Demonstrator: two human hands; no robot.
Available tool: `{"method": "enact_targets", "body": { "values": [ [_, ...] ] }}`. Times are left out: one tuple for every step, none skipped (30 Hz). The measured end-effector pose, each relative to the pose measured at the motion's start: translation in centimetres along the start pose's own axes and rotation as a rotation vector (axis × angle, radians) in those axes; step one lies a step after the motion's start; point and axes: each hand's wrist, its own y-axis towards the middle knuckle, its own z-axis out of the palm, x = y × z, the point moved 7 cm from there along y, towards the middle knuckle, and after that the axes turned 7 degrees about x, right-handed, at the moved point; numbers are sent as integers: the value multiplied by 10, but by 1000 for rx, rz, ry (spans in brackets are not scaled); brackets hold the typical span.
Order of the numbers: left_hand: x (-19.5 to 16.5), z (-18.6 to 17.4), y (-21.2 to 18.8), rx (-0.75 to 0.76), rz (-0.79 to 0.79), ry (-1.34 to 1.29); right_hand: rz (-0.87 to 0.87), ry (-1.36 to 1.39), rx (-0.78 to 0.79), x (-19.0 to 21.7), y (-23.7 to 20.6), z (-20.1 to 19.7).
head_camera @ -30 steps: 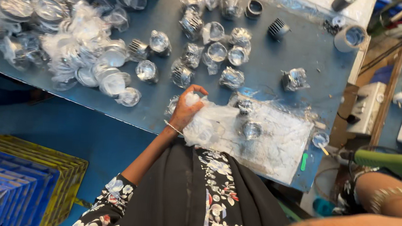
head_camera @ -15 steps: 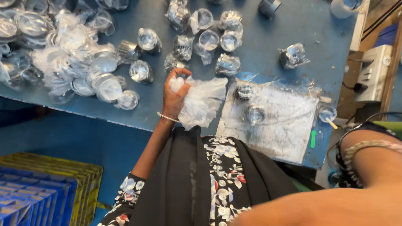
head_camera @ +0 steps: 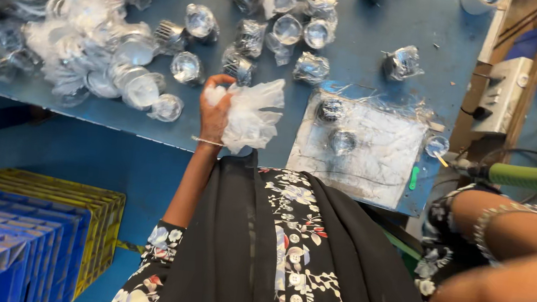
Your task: The person picks up small metal parts and places them into clear plastic bags on a workbench. They then gather the filled bags and place them into a cardboard box. The person repeats this process, handling the parts and bags by hand.
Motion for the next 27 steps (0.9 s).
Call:
{"method": "enact_targets", "body": {
  "values": [
    [-2, -4, 1, -4, -6, -27, -9, -106, -143, 8, 9, -19],
    [-6, -5, 2, -1, 11, 47, -20, -209, -265, 17, 18, -34],
    [-10, -4, 3, 6, 27, 116, -41, -293, -341, 24, 31, -42],
    [-14, -2, 4, 15, 42, 181, -65, -361, -375, 33, 44, -44],
    [-17, 1, 5, 27, 44, 201, -92, -428, -393, 36, 56, -42],
    [-20, 5, 6, 44, 43, 223, -108, -511, -379, 37, 71, -33],
    [-23, 11, 8, 63, 42, 243, -114, -589, -364, 38, 83, -25],
    [-26, 16, 11, 68, 35, 263, -105, -654, -344, 39, 91, -16],
    [-29, 21, 13, 70, 27, 283, -90, -711, -317, 39, 96, -7],
    [-31, 25, 15, 72, 17, 304, -73, -744, -304, 35, 95, -3],
    [-33, 28, 15, 69, 6, 307, -56, -774, -289, 34, 95, 2],
    [-36, 29, 16, 66, 1, 314, -37, -799, -282, 31, 91, 0],
    [-39, 29, 16, 58, 0, 323, -24, -814, -275, 32, 94, -1],
    [-43, 28, 15, 79, 11, 281, -15, -823, -265, 33, 98, -4],
    [-44, 28, 16, 102, 25, 233, -6, -835, -252, 31, 100, -10],
    [-44, 26, 16, 123, 38, 188, -13, -840, -240, 32, 101, -14],
    [-46, 19, 16, 104, 54, 255, -7, -844, -232, 32, 100, -18],
    [-45, 13, 17, 83, 75, 324, -1, -834, -220, 30, 93, -21],
    [-46, 4, 18, 58, 97, 394, 8, -823, -198, 28, 86, -21],
    [-43, -9, 19, 3, 78, 409, 14, -807, -190, 26, 73, -23],
    [-39, -18, 20, -45, 57, 419, 19, -816, -170, 21, 57, -23],
    [-36, -29, 21, -91, 35, 429, 45, -661, -182, 5, 43, -24],
    [-33, -39, 24, -136, 24, 403, 75, -509, -188, -23, 29, -27],
    [-31, -48, 26, -183, 18, 370, 110, -355, -191, -57, 18, -32],
    [-31, -56, 27, -221, 18, 350, 145, -205, -194, -92, 9, -40],
    [-30, -62, 30, -241, 15, 349, 181, -58, -197, -128, 3, -51],
    [-31, -66, 32, -256, 12, 355, 216, 89, -202, -163, -4, -63]
  ]
}}
